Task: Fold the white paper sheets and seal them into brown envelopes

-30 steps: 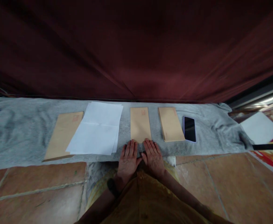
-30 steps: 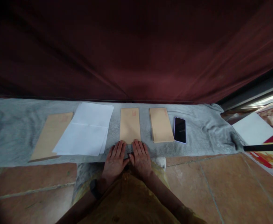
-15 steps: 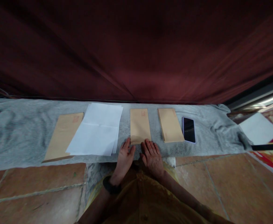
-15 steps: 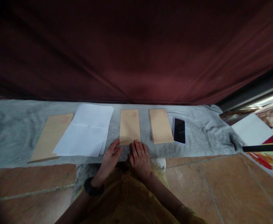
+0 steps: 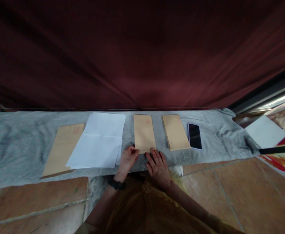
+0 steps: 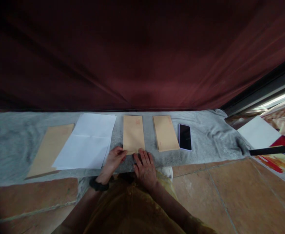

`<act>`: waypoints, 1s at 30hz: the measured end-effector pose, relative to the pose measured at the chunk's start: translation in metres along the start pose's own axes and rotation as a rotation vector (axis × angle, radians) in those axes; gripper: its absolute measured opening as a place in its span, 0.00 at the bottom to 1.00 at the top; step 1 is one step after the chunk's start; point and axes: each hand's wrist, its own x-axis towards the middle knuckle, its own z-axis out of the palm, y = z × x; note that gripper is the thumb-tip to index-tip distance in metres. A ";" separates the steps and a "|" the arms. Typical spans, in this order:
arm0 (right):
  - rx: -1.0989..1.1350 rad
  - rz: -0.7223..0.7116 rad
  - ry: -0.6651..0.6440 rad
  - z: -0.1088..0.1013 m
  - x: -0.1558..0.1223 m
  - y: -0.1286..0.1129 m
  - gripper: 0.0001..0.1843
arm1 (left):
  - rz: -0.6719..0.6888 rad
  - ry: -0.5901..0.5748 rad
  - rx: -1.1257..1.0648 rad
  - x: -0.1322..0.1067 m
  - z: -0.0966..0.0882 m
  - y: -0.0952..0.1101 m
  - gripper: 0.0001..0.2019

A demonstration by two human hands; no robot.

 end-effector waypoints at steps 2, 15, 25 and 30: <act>0.002 -0.001 -0.001 -0.001 0.001 0.000 0.27 | -0.004 -0.015 -0.014 -0.001 0.003 0.003 0.12; 0.061 0.179 -0.008 -0.034 0.046 -0.020 0.25 | 0.089 -0.093 -0.137 -0.045 0.021 0.051 0.16; 1.560 0.788 0.233 -0.041 0.061 -0.007 0.21 | 0.028 0.033 -0.295 -0.053 0.013 0.036 0.23; 1.892 0.918 0.121 -0.024 0.051 -0.024 0.16 | -0.149 -0.098 -0.501 -0.051 0.015 0.016 0.23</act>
